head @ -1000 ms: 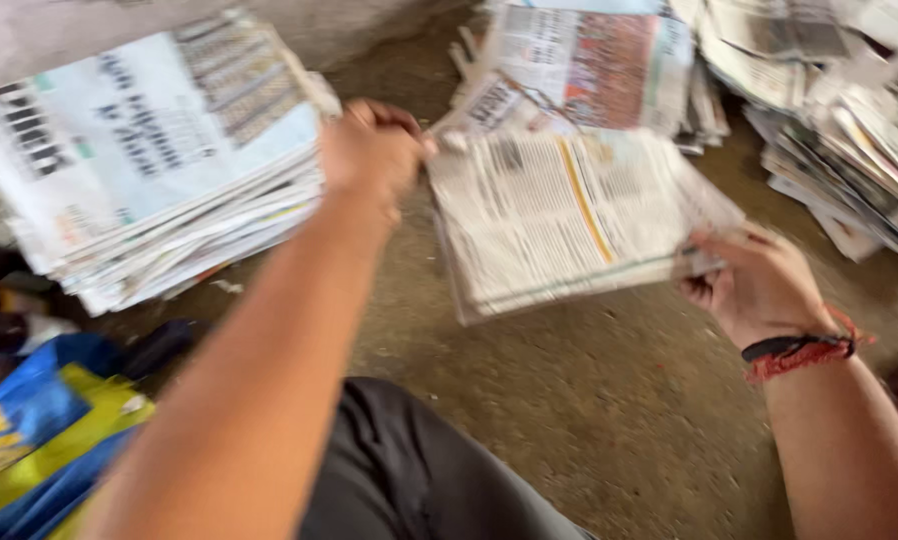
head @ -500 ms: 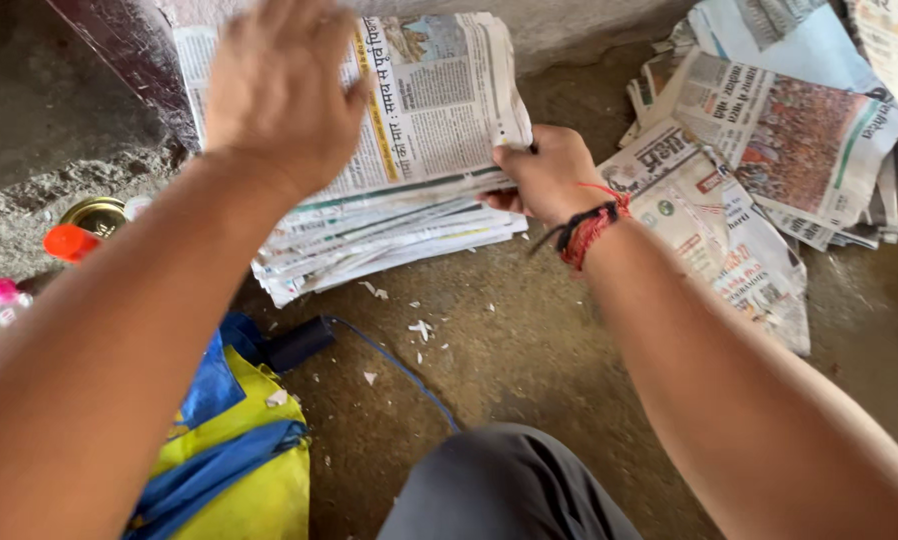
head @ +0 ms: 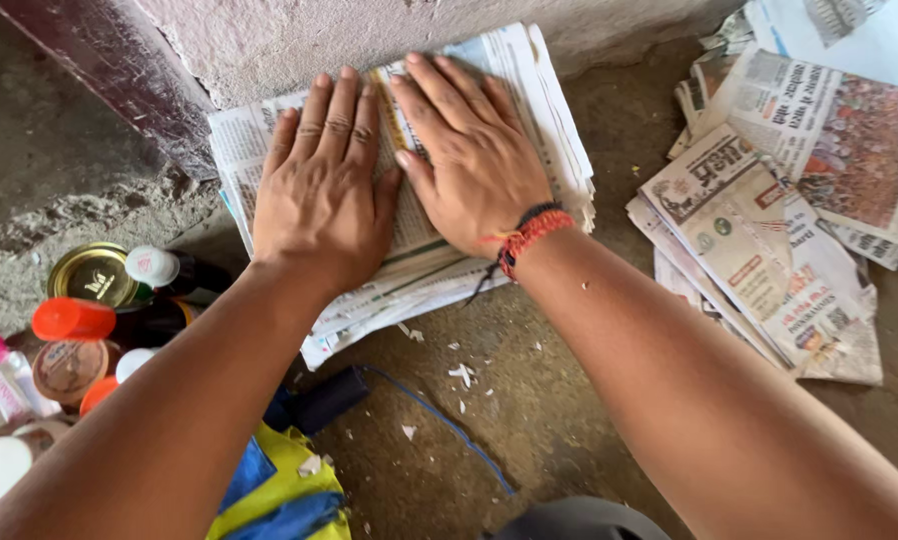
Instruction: The person sits on the floor and folds multiple newspapers one by one. They unfold each newspaper, fold it in half, then fold it again into a smaller rectangle, and place the folded stack to the side.
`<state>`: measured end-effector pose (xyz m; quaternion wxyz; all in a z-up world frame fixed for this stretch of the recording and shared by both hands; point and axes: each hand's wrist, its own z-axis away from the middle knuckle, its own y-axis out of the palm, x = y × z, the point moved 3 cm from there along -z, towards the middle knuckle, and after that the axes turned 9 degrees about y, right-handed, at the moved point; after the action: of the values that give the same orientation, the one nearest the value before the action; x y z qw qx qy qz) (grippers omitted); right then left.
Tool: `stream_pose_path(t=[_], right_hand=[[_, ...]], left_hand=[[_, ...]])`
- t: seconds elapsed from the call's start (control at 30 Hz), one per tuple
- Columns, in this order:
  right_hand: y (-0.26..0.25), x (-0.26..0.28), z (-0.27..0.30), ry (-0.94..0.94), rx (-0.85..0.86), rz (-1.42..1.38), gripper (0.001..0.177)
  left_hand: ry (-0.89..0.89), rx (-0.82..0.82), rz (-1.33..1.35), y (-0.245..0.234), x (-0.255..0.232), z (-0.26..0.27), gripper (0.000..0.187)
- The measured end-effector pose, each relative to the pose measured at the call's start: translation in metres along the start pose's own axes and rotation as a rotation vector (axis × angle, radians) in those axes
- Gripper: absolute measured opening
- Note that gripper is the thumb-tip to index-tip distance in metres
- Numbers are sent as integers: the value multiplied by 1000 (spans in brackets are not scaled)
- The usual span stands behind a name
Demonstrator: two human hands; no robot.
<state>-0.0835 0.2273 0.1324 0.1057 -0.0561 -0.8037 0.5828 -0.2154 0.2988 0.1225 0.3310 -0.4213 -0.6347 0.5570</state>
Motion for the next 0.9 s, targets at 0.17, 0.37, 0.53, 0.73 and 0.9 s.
stream_pose_path(t=[0.17, 0.37, 0.53, 0.73, 0.9], right_hand=[[17, -20, 7, 162, 52, -1, 69], [6, -19, 6, 367, 92, -25, 71], [12, -24, 13, 590, 121, 22, 80], [19, -33, 14, 563, 81, -12, 83], [16, -36, 36, 483, 19, 8, 79]], left_hand=[[-14, -19, 72, 2, 5, 6, 74], [-213, 27, 30, -5, 8, 16, 80], [-184, -39, 57, 4, 13, 18, 82], [-167, -116, 73, 1, 6, 20, 84], [-195, -95, 28, -3, 0, 20, 87]])
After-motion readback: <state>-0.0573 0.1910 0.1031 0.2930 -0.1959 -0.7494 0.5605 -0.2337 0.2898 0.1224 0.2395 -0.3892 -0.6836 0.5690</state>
